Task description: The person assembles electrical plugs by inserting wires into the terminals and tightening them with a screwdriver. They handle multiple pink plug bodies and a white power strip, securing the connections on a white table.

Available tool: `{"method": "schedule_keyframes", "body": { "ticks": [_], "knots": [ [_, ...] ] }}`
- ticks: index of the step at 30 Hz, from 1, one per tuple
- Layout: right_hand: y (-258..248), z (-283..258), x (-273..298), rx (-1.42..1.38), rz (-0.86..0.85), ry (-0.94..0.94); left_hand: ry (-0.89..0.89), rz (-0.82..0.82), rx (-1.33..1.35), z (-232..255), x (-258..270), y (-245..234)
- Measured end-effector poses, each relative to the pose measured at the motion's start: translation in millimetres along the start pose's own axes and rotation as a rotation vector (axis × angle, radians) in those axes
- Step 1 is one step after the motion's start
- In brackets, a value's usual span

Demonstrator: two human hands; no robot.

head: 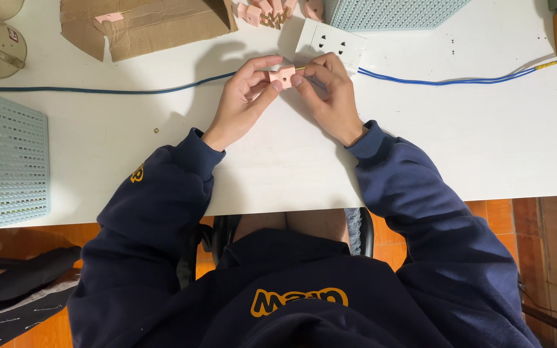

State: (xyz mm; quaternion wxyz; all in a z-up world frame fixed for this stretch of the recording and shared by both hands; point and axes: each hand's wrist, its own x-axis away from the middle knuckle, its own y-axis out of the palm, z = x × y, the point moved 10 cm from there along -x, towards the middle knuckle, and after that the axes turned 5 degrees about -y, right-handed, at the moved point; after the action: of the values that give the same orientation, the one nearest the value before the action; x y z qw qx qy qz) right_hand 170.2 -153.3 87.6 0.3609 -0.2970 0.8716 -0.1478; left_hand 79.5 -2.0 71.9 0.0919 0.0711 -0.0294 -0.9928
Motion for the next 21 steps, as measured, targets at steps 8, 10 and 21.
{"method": "schedule_keyframes", "body": {
  "ticks": [8, 10, 21],
  "knots": [
    [17.8, 30.7, 10.4, -0.267, -0.044, 0.321, 0.750, 0.063, -0.994, 39.9, 22.6, 16.0],
    [19.4, 22.1, 9.1, -0.293, -0.047, 0.321, 0.844, 0.089, -1.057, 47.7, 26.0, 17.1],
    [48.7, -22.4, 6.8, 0.495, -0.164, -0.439, 0.268, 0.439, -0.568, 12.7, 2.1, -52.8]
  ]
}}
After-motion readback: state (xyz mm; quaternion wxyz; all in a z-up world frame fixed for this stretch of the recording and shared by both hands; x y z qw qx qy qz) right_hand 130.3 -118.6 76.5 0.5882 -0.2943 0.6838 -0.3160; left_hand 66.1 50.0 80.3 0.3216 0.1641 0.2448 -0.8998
